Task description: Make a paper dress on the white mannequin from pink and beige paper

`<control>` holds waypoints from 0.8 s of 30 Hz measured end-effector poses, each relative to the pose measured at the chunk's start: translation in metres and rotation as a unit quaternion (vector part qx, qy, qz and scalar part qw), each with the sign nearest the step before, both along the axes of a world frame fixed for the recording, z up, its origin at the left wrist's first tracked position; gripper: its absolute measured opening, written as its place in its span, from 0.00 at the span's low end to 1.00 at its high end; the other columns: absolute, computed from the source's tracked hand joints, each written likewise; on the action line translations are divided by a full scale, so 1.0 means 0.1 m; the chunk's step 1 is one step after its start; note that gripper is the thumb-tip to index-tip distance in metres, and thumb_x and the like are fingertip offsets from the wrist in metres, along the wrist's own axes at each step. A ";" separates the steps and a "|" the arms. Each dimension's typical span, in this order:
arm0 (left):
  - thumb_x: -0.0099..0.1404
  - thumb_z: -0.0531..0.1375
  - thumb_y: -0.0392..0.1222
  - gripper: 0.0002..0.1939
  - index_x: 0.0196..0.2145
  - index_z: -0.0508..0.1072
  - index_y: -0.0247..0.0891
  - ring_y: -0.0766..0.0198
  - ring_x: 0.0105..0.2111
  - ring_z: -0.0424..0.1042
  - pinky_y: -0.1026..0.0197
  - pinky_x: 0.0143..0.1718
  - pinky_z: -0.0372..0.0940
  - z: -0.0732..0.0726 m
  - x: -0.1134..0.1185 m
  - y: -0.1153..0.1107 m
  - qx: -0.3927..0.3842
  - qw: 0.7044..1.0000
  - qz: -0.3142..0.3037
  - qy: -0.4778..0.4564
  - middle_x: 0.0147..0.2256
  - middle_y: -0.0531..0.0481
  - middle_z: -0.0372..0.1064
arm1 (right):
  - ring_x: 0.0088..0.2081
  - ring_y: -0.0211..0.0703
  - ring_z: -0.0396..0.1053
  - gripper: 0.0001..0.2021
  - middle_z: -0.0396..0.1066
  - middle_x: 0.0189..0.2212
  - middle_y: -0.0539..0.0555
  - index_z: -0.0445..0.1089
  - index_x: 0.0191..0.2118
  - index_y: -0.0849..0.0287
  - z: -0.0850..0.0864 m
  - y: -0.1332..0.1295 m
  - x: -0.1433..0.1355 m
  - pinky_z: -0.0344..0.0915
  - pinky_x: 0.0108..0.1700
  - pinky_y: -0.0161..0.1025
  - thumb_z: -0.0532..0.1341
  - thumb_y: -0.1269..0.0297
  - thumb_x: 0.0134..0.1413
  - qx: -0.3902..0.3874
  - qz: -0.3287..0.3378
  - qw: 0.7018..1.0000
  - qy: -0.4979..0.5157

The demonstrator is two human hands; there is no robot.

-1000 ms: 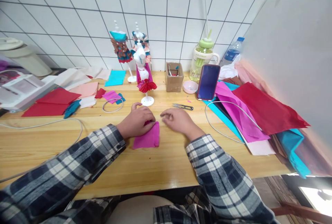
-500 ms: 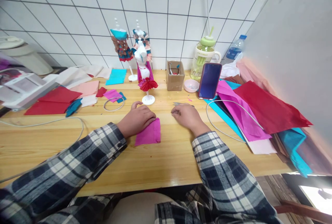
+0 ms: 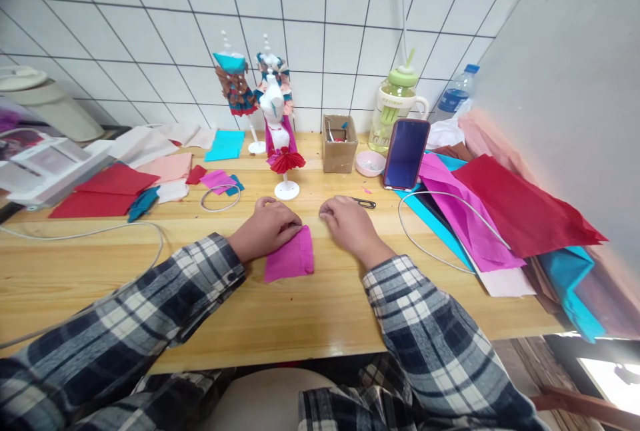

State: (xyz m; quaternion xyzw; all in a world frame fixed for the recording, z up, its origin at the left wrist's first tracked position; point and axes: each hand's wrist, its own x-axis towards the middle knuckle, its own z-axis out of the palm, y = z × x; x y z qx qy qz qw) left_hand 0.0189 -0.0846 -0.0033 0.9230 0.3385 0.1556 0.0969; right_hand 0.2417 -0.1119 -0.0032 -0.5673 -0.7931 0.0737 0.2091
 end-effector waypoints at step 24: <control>0.63 0.56 0.40 0.08 0.32 0.75 0.41 0.60 0.38 0.71 0.49 0.49 0.47 -0.06 0.00 0.01 -0.013 1.000 0.008 -0.024 0.32 0.52 0.77 | 0.39 0.42 0.67 0.04 0.73 0.34 0.52 0.72 0.34 0.58 -0.04 -0.03 -0.11 0.59 0.43 0.38 0.59 0.69 0.57 -0.057 0.056 0.996 0.049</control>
